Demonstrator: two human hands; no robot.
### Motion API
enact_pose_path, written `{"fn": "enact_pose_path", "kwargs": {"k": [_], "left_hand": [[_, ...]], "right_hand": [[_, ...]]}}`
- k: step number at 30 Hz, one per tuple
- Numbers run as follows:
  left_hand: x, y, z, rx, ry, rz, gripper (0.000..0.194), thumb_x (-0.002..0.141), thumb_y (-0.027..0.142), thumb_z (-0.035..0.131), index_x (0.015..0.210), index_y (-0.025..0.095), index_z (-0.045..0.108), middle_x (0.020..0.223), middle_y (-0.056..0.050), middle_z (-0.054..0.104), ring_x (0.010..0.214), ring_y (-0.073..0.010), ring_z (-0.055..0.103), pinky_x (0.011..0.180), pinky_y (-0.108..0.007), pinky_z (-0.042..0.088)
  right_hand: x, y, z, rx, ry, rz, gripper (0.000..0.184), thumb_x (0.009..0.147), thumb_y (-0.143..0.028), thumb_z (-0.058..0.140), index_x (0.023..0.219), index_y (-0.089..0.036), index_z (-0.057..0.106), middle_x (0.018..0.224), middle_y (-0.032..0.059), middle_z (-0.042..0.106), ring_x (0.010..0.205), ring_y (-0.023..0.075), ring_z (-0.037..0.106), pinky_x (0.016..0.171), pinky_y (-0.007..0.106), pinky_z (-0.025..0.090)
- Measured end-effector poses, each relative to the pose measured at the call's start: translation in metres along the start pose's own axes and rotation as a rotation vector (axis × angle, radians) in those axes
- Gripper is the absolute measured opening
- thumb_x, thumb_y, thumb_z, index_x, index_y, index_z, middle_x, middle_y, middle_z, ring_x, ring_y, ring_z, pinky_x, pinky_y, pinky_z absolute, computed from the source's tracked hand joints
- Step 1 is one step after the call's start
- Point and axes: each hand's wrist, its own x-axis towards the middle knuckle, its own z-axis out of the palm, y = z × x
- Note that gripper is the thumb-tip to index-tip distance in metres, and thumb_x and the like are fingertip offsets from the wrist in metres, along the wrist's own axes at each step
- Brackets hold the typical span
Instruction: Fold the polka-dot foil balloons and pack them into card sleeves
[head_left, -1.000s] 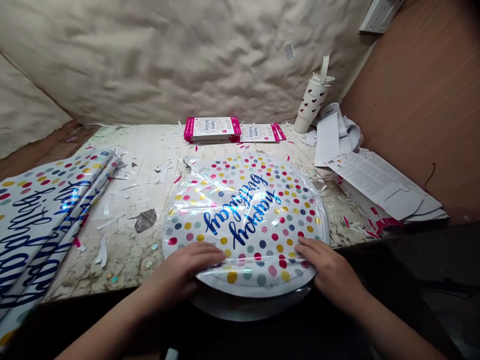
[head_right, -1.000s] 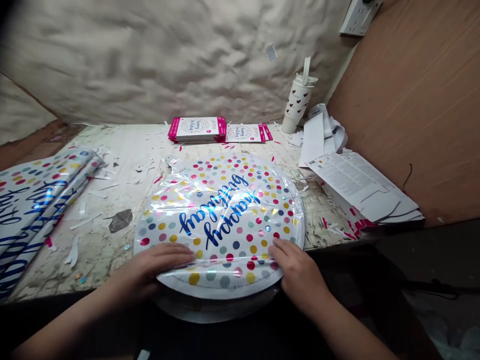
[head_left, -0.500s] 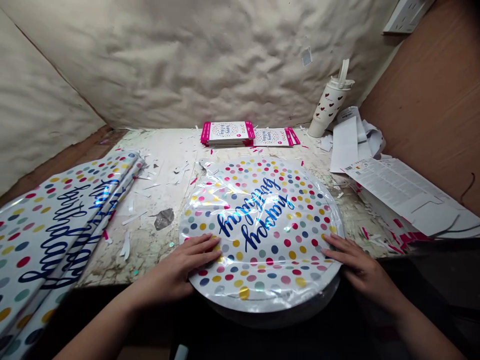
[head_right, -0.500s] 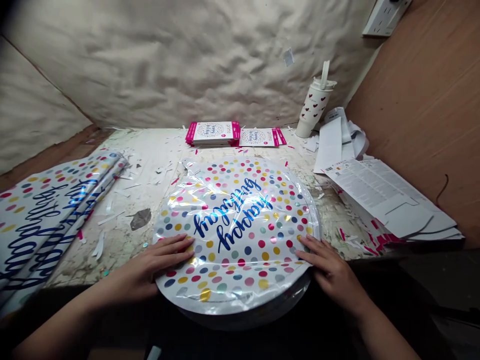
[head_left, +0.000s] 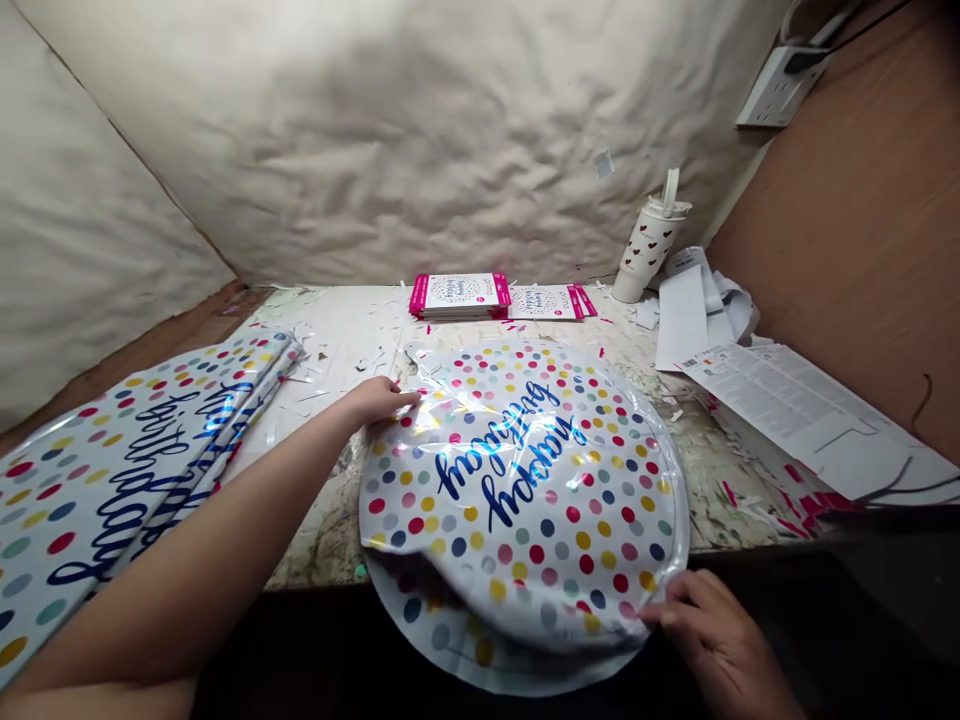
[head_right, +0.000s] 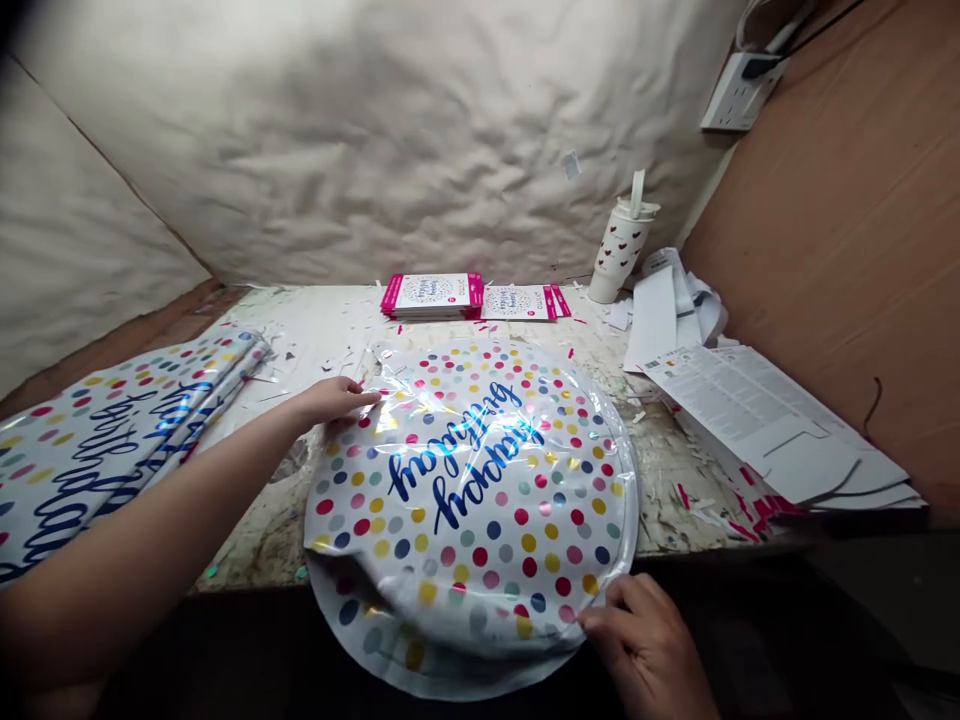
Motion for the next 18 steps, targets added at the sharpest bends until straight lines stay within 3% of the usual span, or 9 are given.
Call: {"fn": "enact_pose_path", "kwargs": {"k": [2,5,9,13,15,18], "left_hand": [[0.004,0.004,0.000,0.027,-0.007,-0.002,0.052,0.045,0.060,0.071,0.070,0.016,0.061,0.066,-0.009,0.065,0.066,-0.0266,0.061,0.052,-0.029,0.041],[0.003,0.006,0.003,0.052,0.021,0.007,0.054,0.041,0.059,0.072,0.073,0.016,0.059,0.071,-0.009,0.065,0.071,-0.0282,0.061,0.053,-0.029,0.041],[-0.002,0.004,0.008,0.028,0.043,0.023,0.068,0.051,0.062,0.065,0.098,0.014,0.055,0.086,-0.010,0.066,0.076,-0.0264,0.062,0.054,-0.028,0.043],[-0.002,0.007,0.012,0.053,0.067,0.034,0.080,0.054,0.062,0.062,0.114,0.010,0.048,0.110,-0.019,0.060,0.087,-0.0299,0.061,0.059,-0.029,0.045],[0.002,0.010,0.012,0.081,0.071,0.052,0.078,0.050,0.060,0.067,0.110,0.012,0.052,0.119,-0.020,0.055,0.096,-0.0332,0.058,0.063,-0.030,0.044],[0.007,0.017,0.009,0.085,0.031,0.030,0.075,0.048,0.059,0.069,0.106,0.013,0.056,0.115,-0.018,0.058,0.093,-0.0325,0.059,0.061,-0.029,0.045]], "right_hand": [[-0.005,-0.001,0.009,0.061,0.001,0.137,0.040,0.087,-0.042,0.040,0.060,-0.026,0.064,0.062,0.0024,0.061,0.063,0.0176,0.061,0.054,0.026,0.053],[-0.010,0.003,0.030,0.119,0.023,0.350,0.038,0.080,-0.048,0.051,0.053,-0.024,0.058,0.058,0.0009,0.061,0.056,0.0181,0.062,0.052,0.026,0.053],[-0.010,0.003,0.055,0.550,0.012,0.610,0.036,0.071,-0.056,0.058,0.083,-0.022,0.064,0.084,0.0060,0.070,0.080,0.0266,0.067,0.071,0.036,0.055],[-0.006,-0.013,0.059,1.027,0.068,0.696,0.049,0.072,-0.056,0.058,0.101,-0.016,0.062,0.103,0.0109,0.067,0.100,0.0291,0.061,0.089,0.044,0.046],[-0.004,-0.020,0.056,1.115,0.094,0.684,0.049,0.073,-0.055,0.059,0.104,-0.017,0.062,0.104,0.0110,0.067,0.102,0.0294,0.060,0.092,0.045,0.044],[0.001,-0.024,0.054,1.149,0.186,0.677,0.052,0.073,-0.054,0.060,0.110,-0.018,0.059,0.106,0.0103,0.066,0.104,0.0294,0.058,0.093,0.046,0.043]]}}
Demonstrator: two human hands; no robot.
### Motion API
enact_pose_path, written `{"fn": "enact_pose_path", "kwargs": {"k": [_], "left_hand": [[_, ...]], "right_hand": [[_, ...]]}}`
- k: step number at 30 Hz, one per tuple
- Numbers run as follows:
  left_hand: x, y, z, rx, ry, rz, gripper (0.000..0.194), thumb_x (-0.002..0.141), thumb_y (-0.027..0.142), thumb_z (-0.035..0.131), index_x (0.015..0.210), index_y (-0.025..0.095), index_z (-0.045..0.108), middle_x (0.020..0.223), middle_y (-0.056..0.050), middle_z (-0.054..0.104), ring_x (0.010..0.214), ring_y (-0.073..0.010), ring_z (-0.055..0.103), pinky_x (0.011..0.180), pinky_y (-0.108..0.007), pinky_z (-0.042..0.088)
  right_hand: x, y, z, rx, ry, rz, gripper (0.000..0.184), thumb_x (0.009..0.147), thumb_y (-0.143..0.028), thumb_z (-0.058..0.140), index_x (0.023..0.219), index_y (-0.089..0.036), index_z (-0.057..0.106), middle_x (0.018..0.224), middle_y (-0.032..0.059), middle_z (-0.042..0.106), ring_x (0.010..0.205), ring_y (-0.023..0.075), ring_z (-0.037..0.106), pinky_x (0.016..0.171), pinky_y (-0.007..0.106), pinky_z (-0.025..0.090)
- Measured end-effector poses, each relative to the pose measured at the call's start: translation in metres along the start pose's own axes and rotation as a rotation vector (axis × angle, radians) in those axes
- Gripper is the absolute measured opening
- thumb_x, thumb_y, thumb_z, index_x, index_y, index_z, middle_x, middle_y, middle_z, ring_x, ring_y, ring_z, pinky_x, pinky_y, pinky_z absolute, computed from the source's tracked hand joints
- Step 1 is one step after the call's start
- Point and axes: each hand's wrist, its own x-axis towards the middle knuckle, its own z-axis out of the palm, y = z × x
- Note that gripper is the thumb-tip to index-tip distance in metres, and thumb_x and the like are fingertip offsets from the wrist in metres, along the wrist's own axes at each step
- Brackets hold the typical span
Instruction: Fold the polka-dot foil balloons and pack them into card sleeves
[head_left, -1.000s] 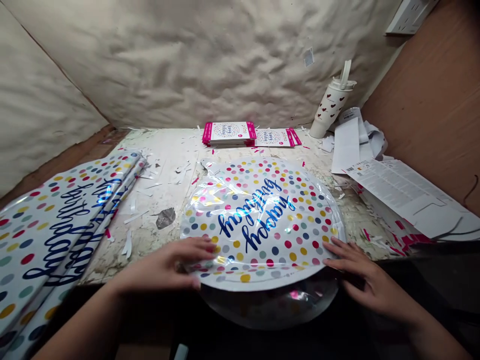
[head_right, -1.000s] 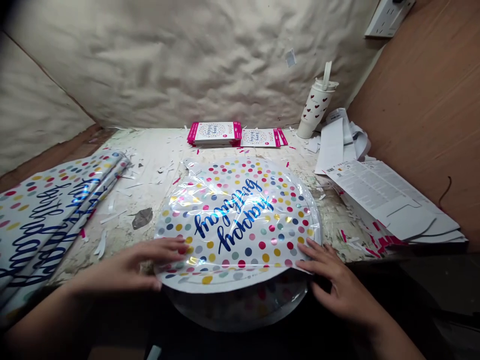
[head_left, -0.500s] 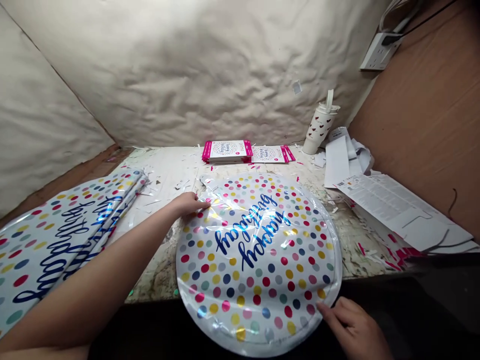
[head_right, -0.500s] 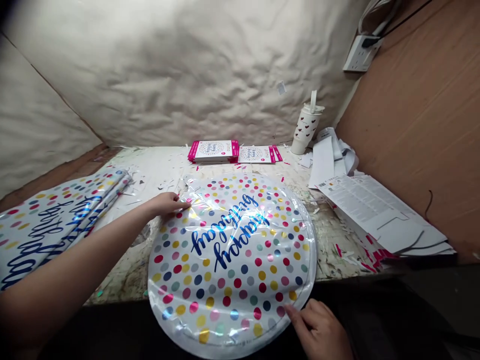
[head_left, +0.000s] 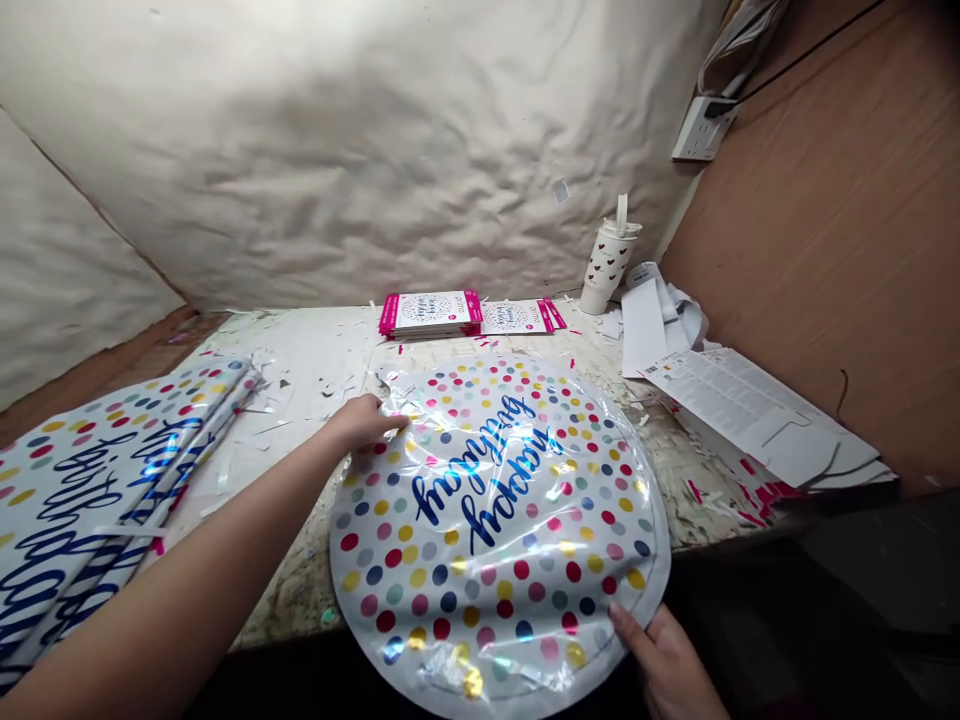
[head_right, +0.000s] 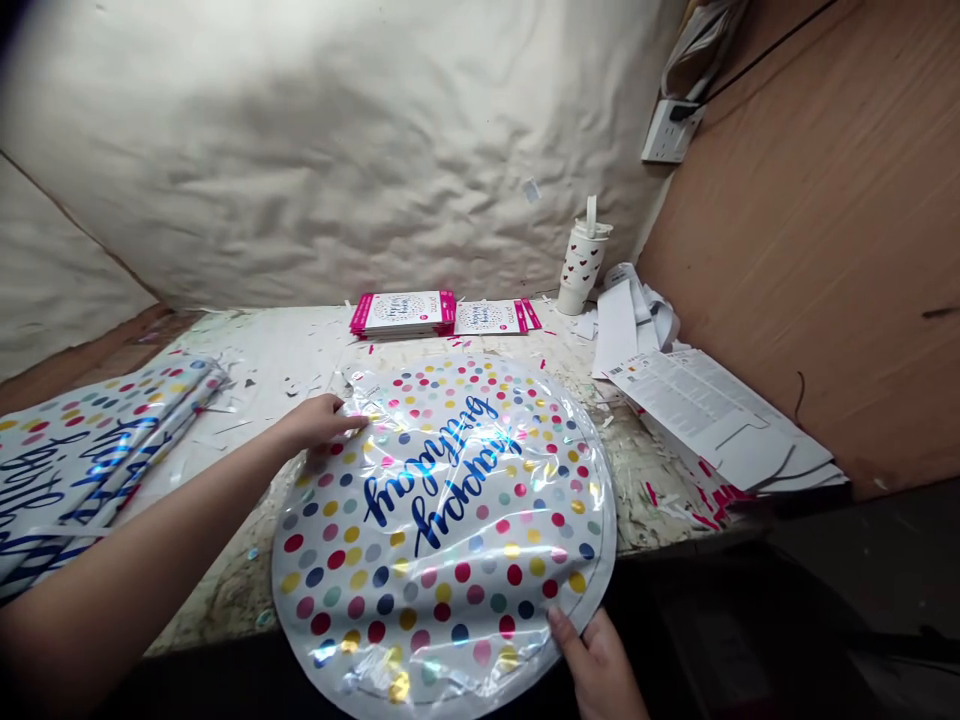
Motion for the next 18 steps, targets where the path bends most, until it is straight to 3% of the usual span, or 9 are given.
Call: {"fn": "enact_pose_path", "kwargs": {"k": [4,8,12,15,18], "left_hand": [[0.003,0.007,-0.003,-0.034,-0.035,-0.064,0.078,0.048,0.058,0.071,0.109,0.012,0.054,0.117,-0.017,0.057,0.089,-0.0298,0.061,0.058,-0.029,0.046],[0.001,0.015,0.002,-0.056,-0.032,-0.086,0.072,0.047,0.056,0.073,0.102,0.012,0.056,0.106,-0.018,0.062,0.085,-0.0322,0.062,0.059,-0.033,0.048],[-0.005,0.020,0.014,-0.083,0.091,-0.021,0.063,0.046,0.046,0.077,0.095,0.013,0.056,0.122,-0.022,0.051,0.112,-0.0414,0.046,0.080,-0.041,0.045],[-0.014,0.021,0.023,-0.192,0.124,0.046,0.057,0.051,0.036,0.077,0.099,0.016,0.052,0.125,-0.018,0.050,0.117,-0.0387,0.043,0.089,-0.042,0.041],[-0.026,0.021,0.025,-0.377,0.080,0.069,0.056,0.057,0.028,0.074,0.105,0.019,0.048,0.122,-0.014,0.054,0.113,-0.0344,0.049,0.086,-0.040,0.044]], "right_hand": [[0.010,-0.007,0.006,0.101,0.162,-0.021,0.064,0.071,-0.049,0.065,0.125,-0.019,0.048,0.111,0.0093,0.064,0.106,0.0280,0.057,0.092,0.042,0.044],[0.011,-0.025,0.010,0.275,0.258,0.070,0.077,0.069,-0.045,0.069,0.135,-0.022,0.034,0.111,0.0083,0.064,0.102,0.0280,0.059,0.087,0.042,0.048],[0.007,-0.033,0.011,0.305,0.247,0.088,0.082,0.066,-0.041,0.072,0.136,-0.024,0.032,0.112,0.0075,0.063,0.101,0.0281,0.059,0.084,0.042,0.049],[0.009,-0.028,0.010,0.259,0.253,0.037,0.081,0.066,-0.041,0.072,0.135,-0.025,0.033,0.115,0.0066,0.062,0.104,0.0270,0.058,0.086,0.040,0.049],[0.014,-0.025,0.005,0.192,0.267,0.023,0.077,0.068,-0.044,0.070,0.134,-0.026,0.033,0.117,0.0063,0.060,0.106,0.0263,0.057,0.086,0.039,0.049]]}}
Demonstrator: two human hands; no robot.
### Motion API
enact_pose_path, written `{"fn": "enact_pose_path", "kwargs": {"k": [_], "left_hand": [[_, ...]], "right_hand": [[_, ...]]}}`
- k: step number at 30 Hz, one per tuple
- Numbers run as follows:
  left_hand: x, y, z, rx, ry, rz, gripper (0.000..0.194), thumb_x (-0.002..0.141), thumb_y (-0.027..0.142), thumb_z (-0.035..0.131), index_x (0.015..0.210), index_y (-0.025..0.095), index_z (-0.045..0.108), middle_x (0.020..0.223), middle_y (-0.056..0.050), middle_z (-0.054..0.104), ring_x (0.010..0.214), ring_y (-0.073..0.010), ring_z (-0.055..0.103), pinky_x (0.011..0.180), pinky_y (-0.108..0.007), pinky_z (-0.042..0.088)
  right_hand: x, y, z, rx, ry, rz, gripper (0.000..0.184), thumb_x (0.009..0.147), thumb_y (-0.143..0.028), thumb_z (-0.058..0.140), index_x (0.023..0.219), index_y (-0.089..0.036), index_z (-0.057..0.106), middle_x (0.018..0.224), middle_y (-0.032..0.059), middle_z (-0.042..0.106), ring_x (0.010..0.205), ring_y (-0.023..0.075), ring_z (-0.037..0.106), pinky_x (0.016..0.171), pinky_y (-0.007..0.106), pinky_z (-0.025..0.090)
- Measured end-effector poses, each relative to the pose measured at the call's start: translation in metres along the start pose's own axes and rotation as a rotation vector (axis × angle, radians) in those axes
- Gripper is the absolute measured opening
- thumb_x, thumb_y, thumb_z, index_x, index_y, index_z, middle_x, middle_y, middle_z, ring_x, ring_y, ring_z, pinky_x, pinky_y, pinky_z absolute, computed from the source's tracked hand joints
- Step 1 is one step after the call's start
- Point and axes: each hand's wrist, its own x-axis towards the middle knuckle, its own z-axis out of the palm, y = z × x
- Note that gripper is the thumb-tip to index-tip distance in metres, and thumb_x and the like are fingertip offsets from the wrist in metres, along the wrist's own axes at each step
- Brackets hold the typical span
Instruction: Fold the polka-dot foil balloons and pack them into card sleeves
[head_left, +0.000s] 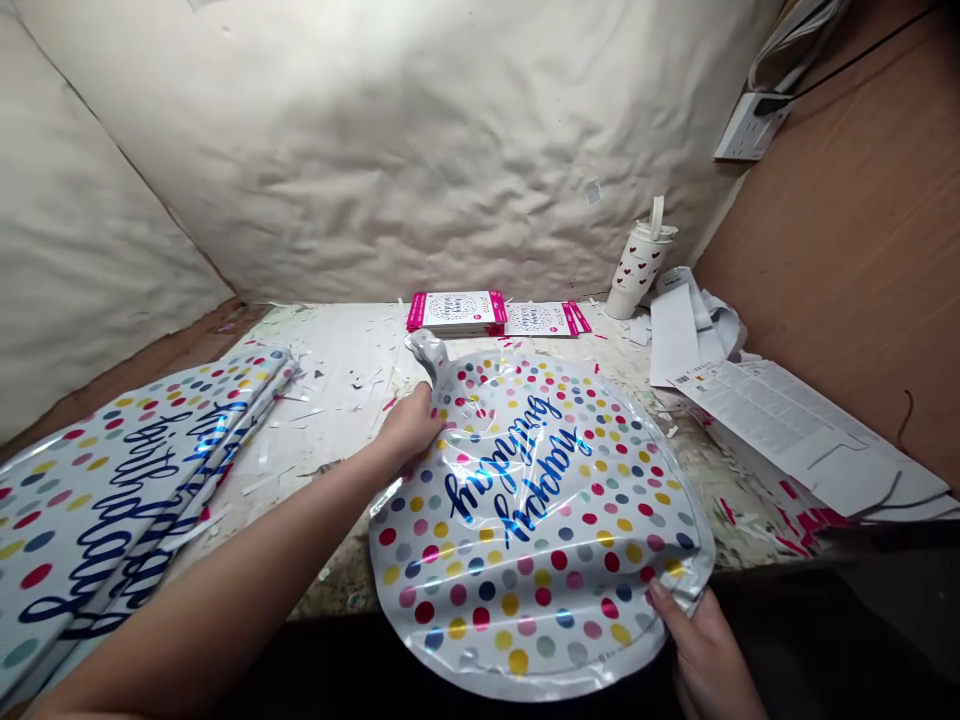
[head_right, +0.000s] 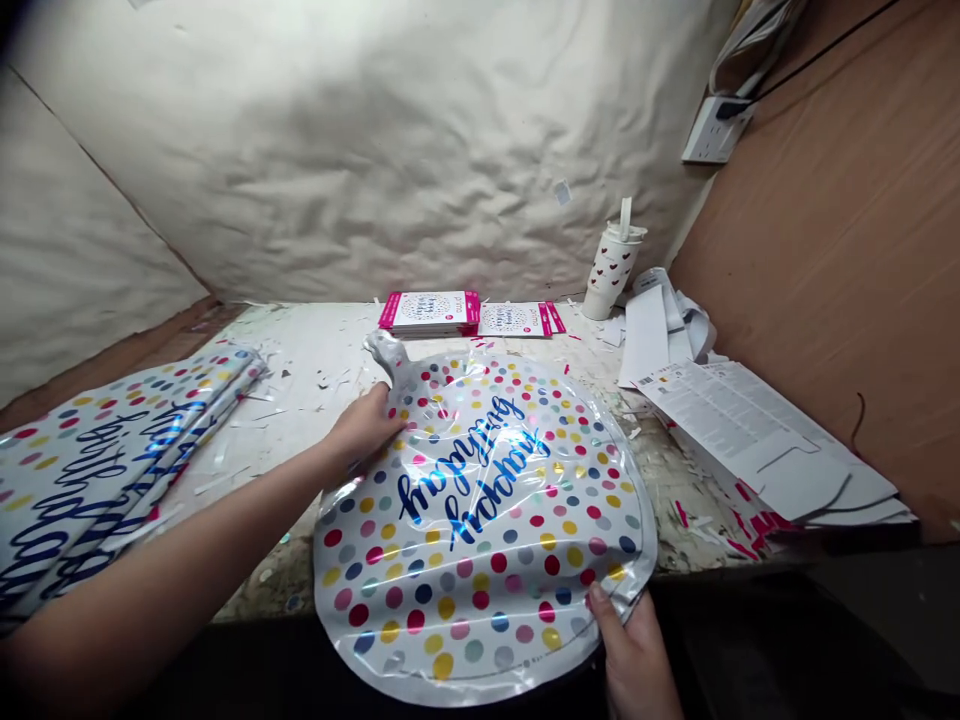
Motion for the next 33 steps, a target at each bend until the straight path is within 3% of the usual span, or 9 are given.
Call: {"fn": "enact_pose_path", "kwargs": {"k": [7,11,13,16,19,22,27,31,33], "left_hand": [[-0.047,-0.020,-0.021,-0.504,-0.268,-0.157,0.043,0.065,0.019,0.068,0.103,0.016,0.049,0.089,-0.011,0.069,0.080,-0.0280,0.067,0.069,-0.039,0.056],[-0.109,-0.046,-0.011,-0.919,-0.341,-0.522,0.026,0.070,0.013,0.060,0.095,0.009,0.056,0.081,-0.015,0.070,0.079,-0.0290,0.068,0.073,-0.041,0.056],[-0.144,-0.051,0.004,-1.107,-0.366,-0.680,0.027,0.069,0.010,0.060,0.096,0.006,0.057,0.081,-0.016,0.070,0.077,-0.0288,0.068,0.072,-0.040,0.056],[-0.186,-0.040,0.031,-1.197,-0.318,-0.700,0.033,0.070,0.010,0.065,0.102,0.007,0.056,0.088,-0.014,0.070,0.075,-0.0250,0.068,0.061,-0.033,0.057],[-0.206,-0.013,0.052,-1.317,-0.255,-0.641,0.036,0.075,0.014,0.064,0.109,0.012,0.053,0.100,-0.012,0.068,0.080,-0.0222,0.067,0.059,-0.029,0.056],[-0.207,0.014,0.063,-1.390,-0.234,-0.577,0.035,0.079,0.016,0.060,0.113,0.016,0.053,0.107,-0.010,0.065,0.082,-0.0183,0.066,0.057,-0.024,0.053],[-0.203,0.002,0.051,-1.107,-0.578,-0.255,0.031,0.083,0.030,0.056,0.111,0.018,0.059,0.116,-0.008,0.060,0.099,-0.0190,0.060,0.081,-0.027,0.049],[-0.212,-0.048,-0.009,-0.271,-0.979,0.193,0.029,0.081,0.039,0.057,0.108,0.028,0.064,0.110,-0.003,0.065,0.100,-0.0189,0.059,0.086,-0.025,0.046],[-0.218,-0.064,-0.043,0.024,-0.926,0.517,0.030,0.082,0.047,0.052,0.103,0.031,0.066,0.097,-0.001,0.069,0.084,-0.0161,0.064,0.074,-0.021,0.050]], "right_hand": [[0.054,-0.064,-0.003,-0.259,-0.163,-0.090,0.060,0.068,-0.039,0.070,0.120,-0.020,0.046,0.103,0.0080,0.066,0.091,0.0259,0.064,0.077,0.039,0.053],[0.125,-0.145,0.045,-0.708,-0.386,-0.160,0.043,0.073,-0.030,0.062,0.113,-0.017,0.052,0.099,0.0093,0.067,0.087,0.0239,0.065,0.075,0.037,0.053],[0.155,-0.183,0.078,-1.180,-0.265,-0.317,0.042,0.075,-0.027,0.060,0.114,-0.015,0.053,0.103,0.0115,0.065,0.091,0.0251,0.063,0.080,0.039,0.050],[0.158,-0.212,0.114,-1.400,-0.140,-0.533,0.056,0.069,-0.027,0.066,0.120,-0.011,0.050,0.123,0.0185,0.052,0.115,0.0337,0.047,0.096,0.048,0.035],[0.103,-0.187,0.120,-1.573,-0.568,-0.813,0.051,0.073,-0.042,0.062,0.118,-0.019,0.054,0.125,0.0105,0.053,0.114,0.0277,0.049,0.096,0.040,0.039],[0.033,-0.120,0.100,-1.588,-1.012,-1.013,0.059,0.070,-0.038,0.063,0.125,-0.019,0.050,0.119,0.0098,0.058,0.101,0.0258,0.058,0.083,0.036,0.050],[0.006,-0.040,0.062,-1.415,-0.557,-1.517,0.039,0.079,-0.006,0.041,0.115,-0.007,0.056,0.101,0.0182,0.065,0.090,0.0258,0.061,0.073,0.037,0.053],[0.027,-0.039,0.053,-1.394,-0.733,-1.295,0.041,0.078,-0.009,0.045,0.118,-0.011,0.055,0.110,0.0149,0.062,0.100,0.0228,0.058,0.082,0.035,0.051],[0.031,-0.042,0.052,-1.437,-0.874,-1.120,0.056,0.074,-0.026,0.059,0.128,-0.014,0.047,0.128,0.0156,0.050,0.117,0.0280,0.047,0.098,0.045,0.039]]}}
